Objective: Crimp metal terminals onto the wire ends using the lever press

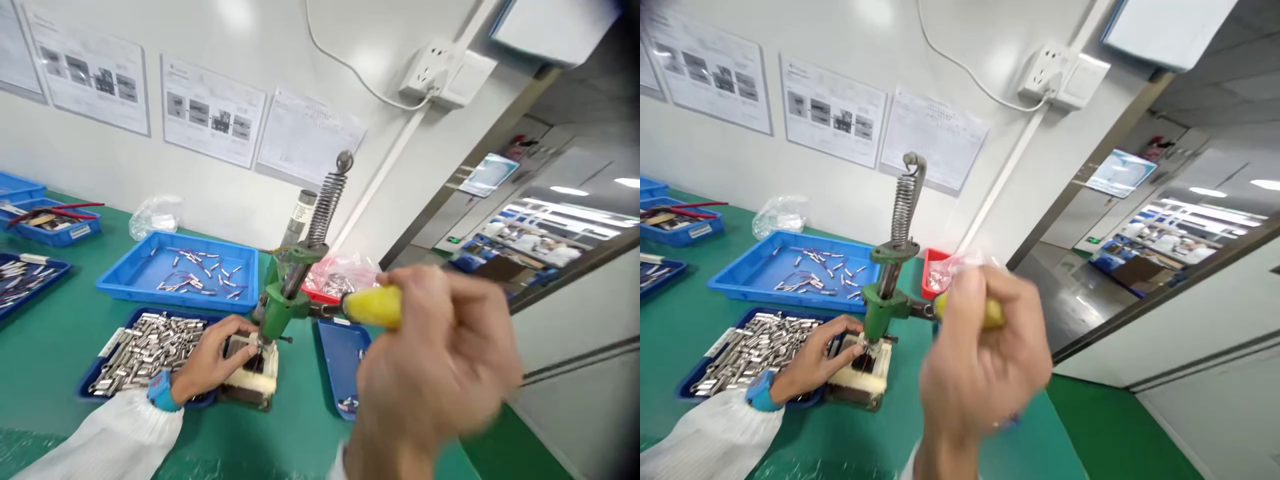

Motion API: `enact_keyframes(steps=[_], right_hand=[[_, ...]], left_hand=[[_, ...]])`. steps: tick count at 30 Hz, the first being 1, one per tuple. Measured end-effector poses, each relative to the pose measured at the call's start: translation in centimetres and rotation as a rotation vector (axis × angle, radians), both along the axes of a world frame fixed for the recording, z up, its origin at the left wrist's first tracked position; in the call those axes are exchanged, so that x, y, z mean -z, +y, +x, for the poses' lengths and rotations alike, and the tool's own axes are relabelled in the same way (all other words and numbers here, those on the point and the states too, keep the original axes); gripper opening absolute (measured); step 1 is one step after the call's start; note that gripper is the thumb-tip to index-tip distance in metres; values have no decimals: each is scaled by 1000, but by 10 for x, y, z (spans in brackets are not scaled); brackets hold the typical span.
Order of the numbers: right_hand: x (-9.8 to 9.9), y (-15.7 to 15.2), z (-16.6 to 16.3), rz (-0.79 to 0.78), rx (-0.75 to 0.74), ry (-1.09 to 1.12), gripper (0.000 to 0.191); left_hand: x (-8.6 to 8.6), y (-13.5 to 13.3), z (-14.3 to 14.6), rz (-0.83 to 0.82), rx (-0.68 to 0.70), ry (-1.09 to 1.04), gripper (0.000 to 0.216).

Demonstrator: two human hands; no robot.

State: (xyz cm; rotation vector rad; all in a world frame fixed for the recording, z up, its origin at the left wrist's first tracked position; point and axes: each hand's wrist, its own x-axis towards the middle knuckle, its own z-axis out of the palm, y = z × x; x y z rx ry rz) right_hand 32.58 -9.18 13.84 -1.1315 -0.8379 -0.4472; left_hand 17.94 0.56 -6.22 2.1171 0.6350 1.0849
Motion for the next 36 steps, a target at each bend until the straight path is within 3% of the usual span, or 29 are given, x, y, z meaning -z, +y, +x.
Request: enact_keyframes(steps=[2, 5, 8, 11, 13, 16, 25, 31, 36], right_hand=[[6, -8, 12, -134, -105, -108, 19], [26, -16, 61, -313, -249, -114, 43], [82, -30, 116, -490, -63, -39, 37], [158, -42, 151, -991, -77, -107, 39], [199, -44, 158, -1115, -97, -144, 35], [231, -37, 154, -1152, -99, -167, 36], [241, -29, 156, -1139, -105, -165, 18], [241, -31, 153, -1095, -168, -131, 33], [239, -29, 152, -1025, -191, -58, 18]], left_hand=[[1, 1, 1, 0, -31, -2, 18], [2, 2, 1, -3, -51, 17, 19], [5, 2, 0, -10, -37, 20, 21], [9, 3, 0, -18, -49, 14, 23], [11, 4, 0, -19, -68, 21, 24], [14, 5, 1, -7, -88, 37, 25], [15, 5, 0, 3, -86, 85, 26], [13, 4, 0, 4, -93, 97, 27], [14, 4, 0, 9, -89, 86, 26]])
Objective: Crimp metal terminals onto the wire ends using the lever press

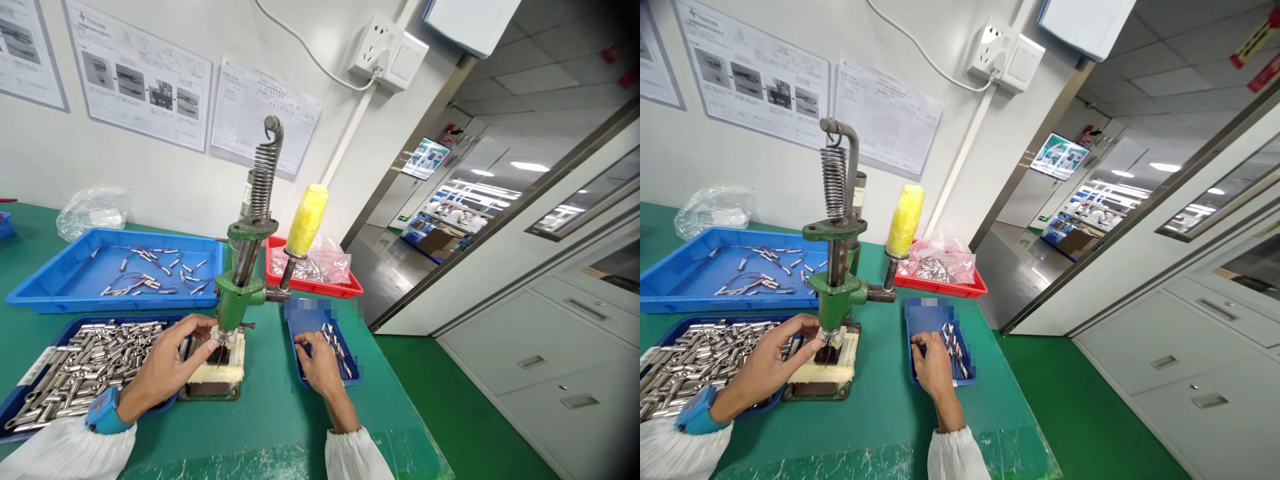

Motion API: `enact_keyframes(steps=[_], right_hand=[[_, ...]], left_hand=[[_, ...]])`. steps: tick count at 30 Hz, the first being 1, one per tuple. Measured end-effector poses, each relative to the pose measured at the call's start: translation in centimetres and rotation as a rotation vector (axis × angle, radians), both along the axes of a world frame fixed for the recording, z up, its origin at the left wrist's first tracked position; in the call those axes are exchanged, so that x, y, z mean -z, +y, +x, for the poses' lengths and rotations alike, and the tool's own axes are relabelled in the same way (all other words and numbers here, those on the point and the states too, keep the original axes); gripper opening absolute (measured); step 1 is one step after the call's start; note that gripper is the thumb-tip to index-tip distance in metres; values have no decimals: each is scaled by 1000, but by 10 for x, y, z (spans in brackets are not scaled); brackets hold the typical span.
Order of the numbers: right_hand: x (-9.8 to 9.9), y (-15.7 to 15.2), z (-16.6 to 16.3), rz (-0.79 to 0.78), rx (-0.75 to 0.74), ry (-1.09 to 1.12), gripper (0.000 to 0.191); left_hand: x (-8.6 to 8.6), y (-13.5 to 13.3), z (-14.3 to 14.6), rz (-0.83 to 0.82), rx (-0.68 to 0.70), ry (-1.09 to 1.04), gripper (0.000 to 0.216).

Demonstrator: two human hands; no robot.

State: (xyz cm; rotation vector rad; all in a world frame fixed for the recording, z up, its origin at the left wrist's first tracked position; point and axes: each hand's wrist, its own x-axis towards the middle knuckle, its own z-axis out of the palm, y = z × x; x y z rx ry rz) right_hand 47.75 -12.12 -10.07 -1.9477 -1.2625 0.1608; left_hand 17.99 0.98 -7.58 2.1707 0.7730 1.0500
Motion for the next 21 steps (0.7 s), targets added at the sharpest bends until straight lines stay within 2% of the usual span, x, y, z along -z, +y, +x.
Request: enact_keyframes(steps=[2, 7, 10, 14, 18, 20, 21], right_hand=[[-4, -1, -3, 49, 21, 51, 17], [-18, -4, -35, 281, 117, 213, 35], [-12, 3, -67, 373, 54, 356, 34], [11, 18, -94, 275, -61, 439, 30], [29, 22, -94, 247, -87, 504, 32], [32, 21, -91, 233, -88, 535, 37], [33, 20, -89, 215, -93, 540, 38]], left_hand=[[1, 0, 0, 2, -7, -9, 25], [0, -2, 1, -4, 16, -59, 25], [-2, -3, 5, -75, 63, -87, 22], [-9, -7, 16, -247, 108, -148, 21], [-22, -6, 18, -433, 315, -212, 28], [-29, 1, 12, -464, 419, -139, 30], [-31, 6, 6, -455, 425, -94, 30]])
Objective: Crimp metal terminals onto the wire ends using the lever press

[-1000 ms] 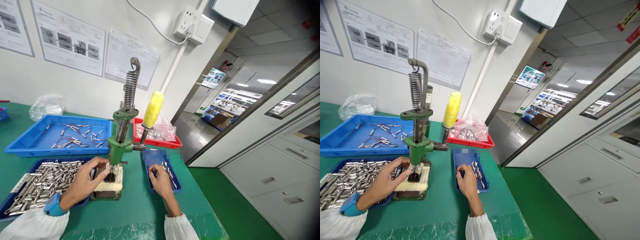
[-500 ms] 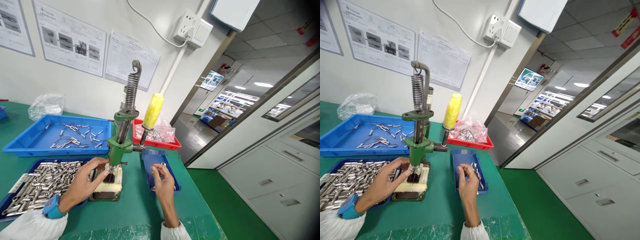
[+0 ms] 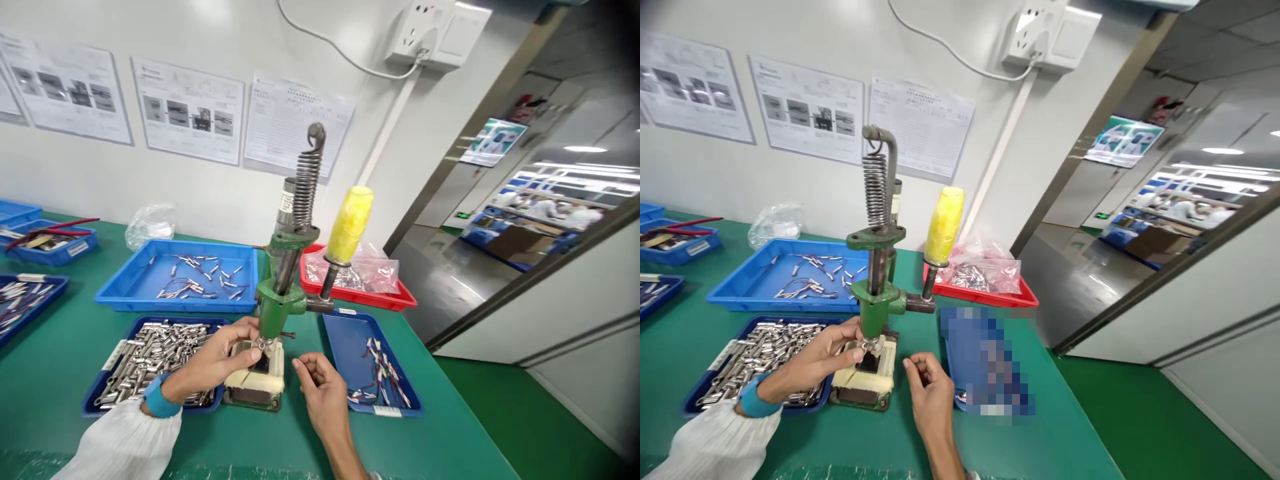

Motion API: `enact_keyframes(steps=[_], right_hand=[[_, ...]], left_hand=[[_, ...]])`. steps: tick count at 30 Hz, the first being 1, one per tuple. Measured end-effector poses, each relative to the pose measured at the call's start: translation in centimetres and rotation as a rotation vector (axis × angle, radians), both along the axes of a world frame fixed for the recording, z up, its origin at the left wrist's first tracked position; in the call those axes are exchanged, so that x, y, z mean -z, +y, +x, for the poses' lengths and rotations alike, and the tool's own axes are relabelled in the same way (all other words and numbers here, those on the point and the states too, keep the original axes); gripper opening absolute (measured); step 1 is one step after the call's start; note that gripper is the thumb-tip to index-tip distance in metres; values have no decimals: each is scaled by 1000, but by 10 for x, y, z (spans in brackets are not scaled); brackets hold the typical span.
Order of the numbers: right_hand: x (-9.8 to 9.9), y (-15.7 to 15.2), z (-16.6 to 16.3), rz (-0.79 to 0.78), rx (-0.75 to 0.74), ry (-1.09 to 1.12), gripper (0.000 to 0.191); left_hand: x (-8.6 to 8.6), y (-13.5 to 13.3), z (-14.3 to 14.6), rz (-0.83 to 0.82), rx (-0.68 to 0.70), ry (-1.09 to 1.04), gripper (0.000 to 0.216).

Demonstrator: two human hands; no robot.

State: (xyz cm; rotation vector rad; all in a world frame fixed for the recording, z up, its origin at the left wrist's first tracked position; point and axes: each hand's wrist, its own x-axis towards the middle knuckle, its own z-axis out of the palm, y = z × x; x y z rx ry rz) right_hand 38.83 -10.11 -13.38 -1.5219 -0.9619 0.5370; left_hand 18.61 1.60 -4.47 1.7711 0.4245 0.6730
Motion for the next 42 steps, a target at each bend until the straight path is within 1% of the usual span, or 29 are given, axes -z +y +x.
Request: enact_keyframes(steps=[1, 2, 4, 5, 6, 7, 9, 11, 13, 15, 17, 19, 21, 24, 26, 28, 31, 33, 39, 42], right_hand=[[1, -1, 1, -16, -12, -3, 39], [2, -1, 2, -28, -24, -6, 40], [4, -2, 3, -38, -26, -4, 44], [5, -2, 3, -39, -17, 0, 46], [6, -2, 4, -39, -6, 4, 48], [7, -2, 5, -39, 4, 9, 50], [8, -1, 6, -36, 15, 23, 51], [6, 0, 9, -15, 27, 48, 52], [0, -1, 9, 12, 50, 97, 56], [-9, -4, 5, 37, 80, 161, 61], [-20, -10, -6, 64, 109, 223, 61], [-31, -15, -24, 106, 129, 267, 53], [-40, -18, -46, 127, 112, 272, 43], [-49, -12, -75, 110, 46, 227, 38], [-52, -3, -88, 97, 33, 224, 39], [-52, 6, -94, 89, 44, 255, 43], [-51, 13, -98, 82, 42, 321, 49], [-52, 14, -98, 91, 35, 355, 51], [-57, 17, -99, 113, 60, 380, 53], [-54, 19, -98, 69, 45, 406, 57]], left_hand=[[-2, 6, -6, 35, -45, 27, 30], [-3, 14, -13, 89, -152, 39, 30], [-2, 30, -28, 254, -469, 52, 34], [-1, 37, -35, 347, -606, 72, 36], [1, 43, -42, 433, -688, 117, 36], [4, 48, -47, 498, -704, 190, 34], [10, 53, -52, 577, -620, 391, 28], [16, 51, -52, 628, -520, 610, 26], [21, 45, -47, 661, -485, 762, 27], [25, 40, -41, 663, -511, 817, 29], [27, 37, -37, 653, -543, 842, 29], [28, 37, -35, 648, -563, 863, 27], [29, 38, -36, 646, -574, 864, 24], [29, 39, -37, 650, -559, 813, 22], [27, 39, -37, 652, -525, 753, 23], [25, 36, -35, 630, -490, 634, 23], [22, 30, -31, 512, -469, 330, 22], [21, 26, -28, 427, -462, 177, 21], [29, 19, -20, 256, -437, 14, 17], [29, 17, -17, 164, -437, -52, 18]])
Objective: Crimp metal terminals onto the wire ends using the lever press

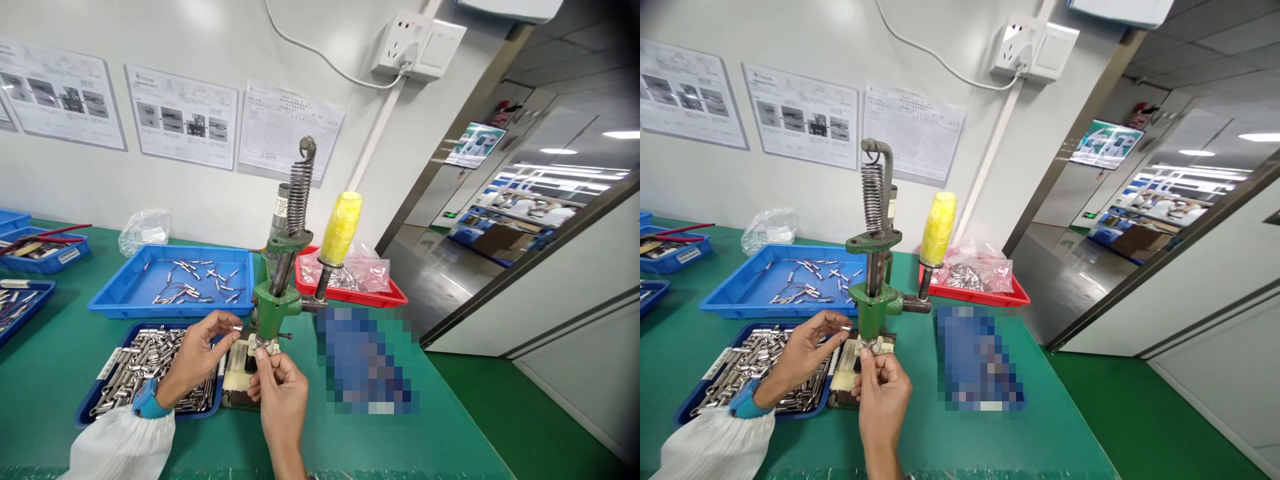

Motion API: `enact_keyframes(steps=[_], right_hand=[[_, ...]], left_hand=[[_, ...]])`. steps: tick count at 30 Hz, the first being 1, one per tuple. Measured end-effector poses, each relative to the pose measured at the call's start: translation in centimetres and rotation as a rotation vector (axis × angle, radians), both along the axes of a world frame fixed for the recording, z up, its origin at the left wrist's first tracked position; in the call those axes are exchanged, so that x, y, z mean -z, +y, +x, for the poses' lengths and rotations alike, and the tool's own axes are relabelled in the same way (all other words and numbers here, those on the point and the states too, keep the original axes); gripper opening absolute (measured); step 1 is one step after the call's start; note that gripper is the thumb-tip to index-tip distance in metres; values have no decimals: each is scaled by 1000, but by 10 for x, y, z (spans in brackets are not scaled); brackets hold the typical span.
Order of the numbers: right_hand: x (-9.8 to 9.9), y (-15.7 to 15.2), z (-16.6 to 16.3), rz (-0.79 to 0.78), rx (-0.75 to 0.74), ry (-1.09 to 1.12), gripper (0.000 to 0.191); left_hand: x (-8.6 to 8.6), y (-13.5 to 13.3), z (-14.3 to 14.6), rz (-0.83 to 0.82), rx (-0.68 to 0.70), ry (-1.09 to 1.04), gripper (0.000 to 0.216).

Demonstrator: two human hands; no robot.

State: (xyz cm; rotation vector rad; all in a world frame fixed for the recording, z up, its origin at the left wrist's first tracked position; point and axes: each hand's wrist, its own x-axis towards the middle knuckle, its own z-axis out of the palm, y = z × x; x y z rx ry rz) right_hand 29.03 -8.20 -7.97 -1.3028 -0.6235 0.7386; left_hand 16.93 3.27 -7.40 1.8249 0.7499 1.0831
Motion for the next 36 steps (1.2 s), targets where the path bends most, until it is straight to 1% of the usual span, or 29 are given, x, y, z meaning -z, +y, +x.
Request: enact_keyframes(steps=[4, 7, 10, 12, 17, 20, 23, 27, 31, 33, 36], right_hand=[[9, -5, 5, -64, -120, 34, 59], [13, -10, 10, -130, -161, -55, 58], [14, -9, 14, -219, -147, -197, 56], [14, -8, 14, -249, -123, -272, 53], [18, -7, 11, -238, -80, -363, 49], [19, -7, 10, -221, -71, -363, 48], [22, -6, 10, -207, -64, -351, 46], [24, -6, 9, -201, -58, -350, 46], [20, -5, 11, -201, -66, -343, 46], [16, -7, 15, -208, -111, -362, 45], [10, -20, 30, -235, -225, -467, 44]], left_hand=[[-6, -4, 1, -79, -19, -64, 20], [-10, -6, 2, -149, -42, -101, 27], [-10, -8, 3, -216, -60, -131, 35], [-9, -9, 6, -245, -46, -146, 36], [-8, -19, 14, -267, 58, -141, 35], [-12, -24, 20, -198, 106, -75, 37], [-18, -27, 24, -63, 117, 38, 34], [-23, -28, 24, 116, 60, 191, 29], [-22, -30, 22, 262, -32, 290, 25], [-20, -31, 21, 299, -47, 299, 26], [-15, -32, 18, 314, -33, 282, 28]])
